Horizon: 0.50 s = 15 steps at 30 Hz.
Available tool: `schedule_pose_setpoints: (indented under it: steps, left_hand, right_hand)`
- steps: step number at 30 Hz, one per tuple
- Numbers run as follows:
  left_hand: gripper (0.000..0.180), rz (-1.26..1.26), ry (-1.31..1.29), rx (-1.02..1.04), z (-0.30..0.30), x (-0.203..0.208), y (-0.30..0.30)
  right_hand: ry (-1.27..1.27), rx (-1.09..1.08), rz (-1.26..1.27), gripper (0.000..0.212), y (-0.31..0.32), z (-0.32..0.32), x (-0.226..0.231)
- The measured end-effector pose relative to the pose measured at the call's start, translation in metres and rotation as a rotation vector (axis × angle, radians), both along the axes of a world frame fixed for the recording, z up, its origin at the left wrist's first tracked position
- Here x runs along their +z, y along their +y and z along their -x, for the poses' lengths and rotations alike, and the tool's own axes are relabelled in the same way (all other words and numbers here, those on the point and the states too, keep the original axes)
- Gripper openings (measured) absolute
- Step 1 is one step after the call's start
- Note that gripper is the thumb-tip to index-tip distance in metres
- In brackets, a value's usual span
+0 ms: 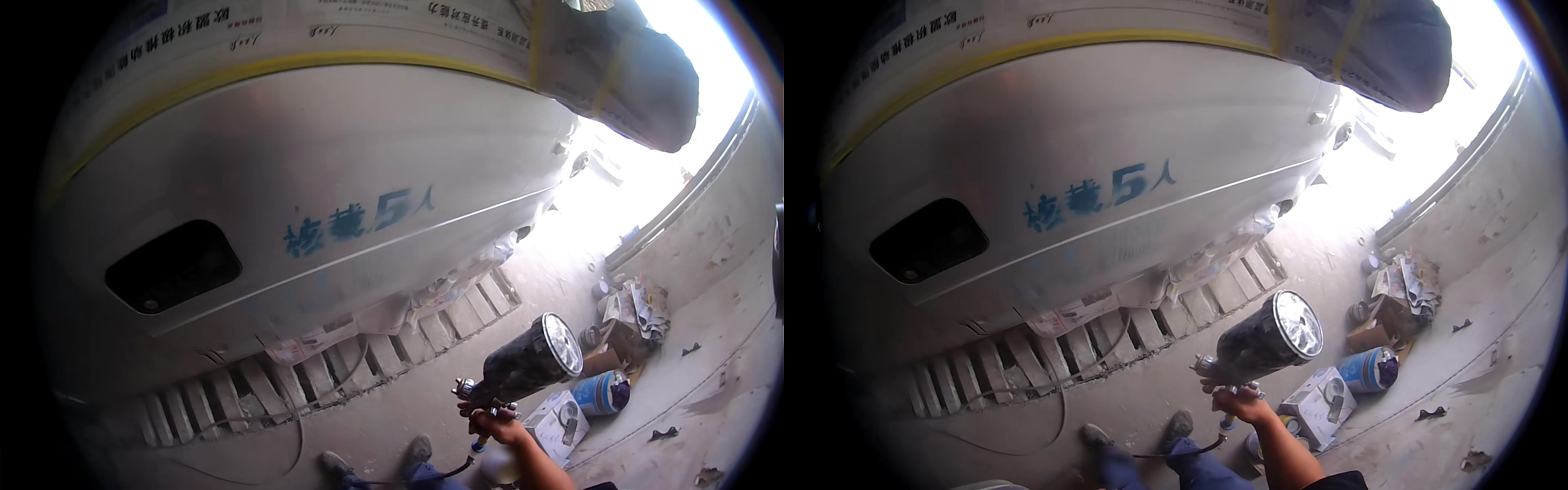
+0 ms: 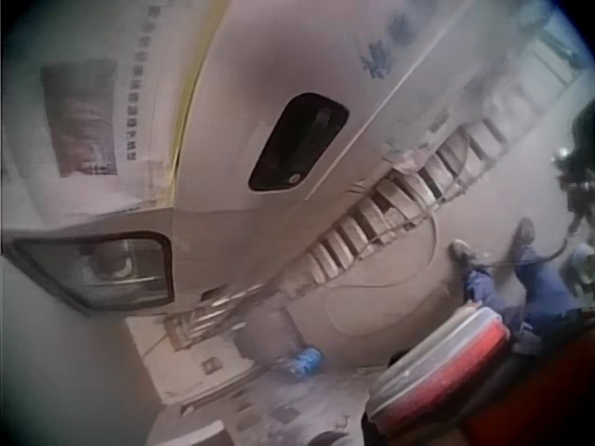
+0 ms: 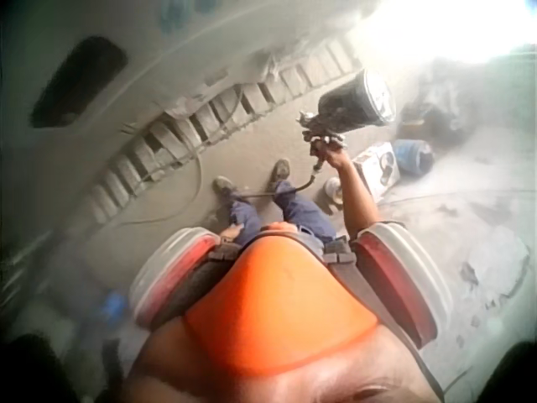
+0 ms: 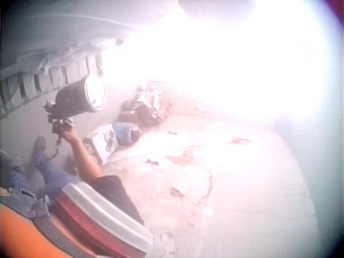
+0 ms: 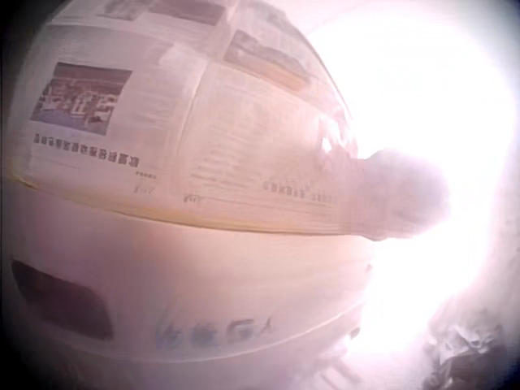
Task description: The person uses a spray gun to apply paint to the rear and side of a silver vehicle in a workshop. The vehicle is partially masked with plastic sheeting and tape. The person refills the spray gun from a paint can and continues the application process.
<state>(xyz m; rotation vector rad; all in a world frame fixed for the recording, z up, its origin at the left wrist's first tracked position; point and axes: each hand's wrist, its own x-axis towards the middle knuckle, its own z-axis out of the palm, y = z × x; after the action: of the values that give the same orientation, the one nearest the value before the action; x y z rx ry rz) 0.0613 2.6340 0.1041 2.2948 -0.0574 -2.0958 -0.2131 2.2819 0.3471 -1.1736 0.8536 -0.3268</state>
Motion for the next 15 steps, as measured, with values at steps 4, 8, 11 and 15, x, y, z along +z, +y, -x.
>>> schedule_pose_setpoints:
  steps: [4, 8, 11, 15]
  left_hand:
    - [0.052, 0.010, 0.006, 0.067, -0.001, 0.021, -0.008]
    - [0.046, 0.006, 0.021, 0.132, 0.001, 0.037, -0.007]
    - [0.042, 0.006, 0.053, 0.151, -0.001, 0.043, -0.008]
    - [0.037, -0.018, 0.095, 0.189, -0.011, 0.050, 0.005]
  right_hand:
    - [0.022, -0.569, 0.198, 0.024, -0.027, 0.010, 0.001]
    - [0.135, -0.870, 0.060, 0.021, -0.073, 0.022, 0.016]
    - [0.030, -0.825, 0.084, 0.021, -0.074, 0.020, 0.021]
    - [-0.086, -0.207, 0.032, 0.021, -0.021, -0.002, 0.057]
